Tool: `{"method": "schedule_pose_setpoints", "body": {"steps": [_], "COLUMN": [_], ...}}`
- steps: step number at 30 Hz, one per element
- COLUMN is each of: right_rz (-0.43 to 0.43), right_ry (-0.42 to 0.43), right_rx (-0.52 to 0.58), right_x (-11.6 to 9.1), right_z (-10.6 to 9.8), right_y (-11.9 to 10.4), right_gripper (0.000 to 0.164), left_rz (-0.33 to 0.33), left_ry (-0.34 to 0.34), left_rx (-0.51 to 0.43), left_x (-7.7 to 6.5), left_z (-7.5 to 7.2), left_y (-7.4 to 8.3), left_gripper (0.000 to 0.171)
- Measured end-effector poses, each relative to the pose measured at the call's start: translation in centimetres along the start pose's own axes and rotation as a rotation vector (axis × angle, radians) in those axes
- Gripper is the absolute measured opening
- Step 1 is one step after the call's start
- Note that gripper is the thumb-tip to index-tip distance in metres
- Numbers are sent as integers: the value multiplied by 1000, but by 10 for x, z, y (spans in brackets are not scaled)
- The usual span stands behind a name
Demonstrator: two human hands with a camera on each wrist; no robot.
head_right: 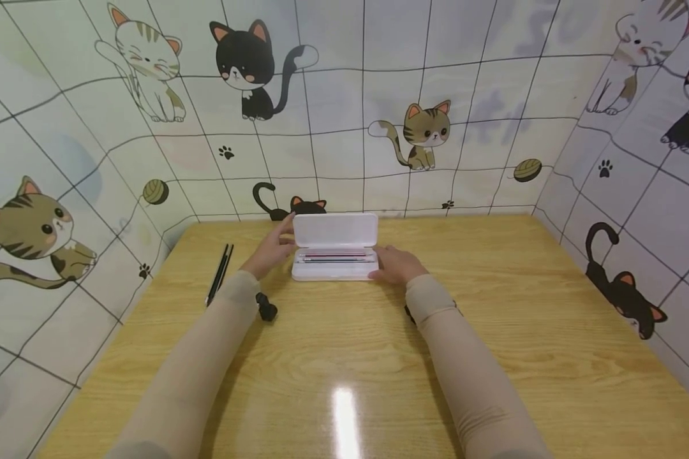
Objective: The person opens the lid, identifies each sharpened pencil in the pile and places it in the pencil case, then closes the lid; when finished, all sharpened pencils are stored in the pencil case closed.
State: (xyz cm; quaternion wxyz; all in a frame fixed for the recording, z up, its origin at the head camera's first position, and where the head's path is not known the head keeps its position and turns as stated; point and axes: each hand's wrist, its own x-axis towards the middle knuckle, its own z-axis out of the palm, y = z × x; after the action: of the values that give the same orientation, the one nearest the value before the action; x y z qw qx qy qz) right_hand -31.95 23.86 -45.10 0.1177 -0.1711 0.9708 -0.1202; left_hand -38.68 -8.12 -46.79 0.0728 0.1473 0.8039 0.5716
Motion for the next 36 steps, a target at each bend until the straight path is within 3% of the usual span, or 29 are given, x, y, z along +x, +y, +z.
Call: {"method": "schedule_pose_setpoints", "body": {"steps": [6, 18, 30, 36], "right_rz": [10, 14, 4, 9], "right_ry": [6, -5, -4, -3], "right_rx": [0, 13, 10, 10], "right_x": [-1, -2, -5, -3], "right_z": [0, 2, 1, 2], "right_y": [1, 3, 3, 4], "right_gripper": [74, 75, 76, 77], "left_rz": [3, 11, -26, -48], "left_ry": [-6, 8, 86, 92], "left_rx": [-22, -1, 94, 120], "left_x": [-3, -11, -17, -16], "left_z": [-1, -4, -2, -3], "left_y": [2, 7, 16, 15], "left_gripper": [74, 34, 38, 40]}}
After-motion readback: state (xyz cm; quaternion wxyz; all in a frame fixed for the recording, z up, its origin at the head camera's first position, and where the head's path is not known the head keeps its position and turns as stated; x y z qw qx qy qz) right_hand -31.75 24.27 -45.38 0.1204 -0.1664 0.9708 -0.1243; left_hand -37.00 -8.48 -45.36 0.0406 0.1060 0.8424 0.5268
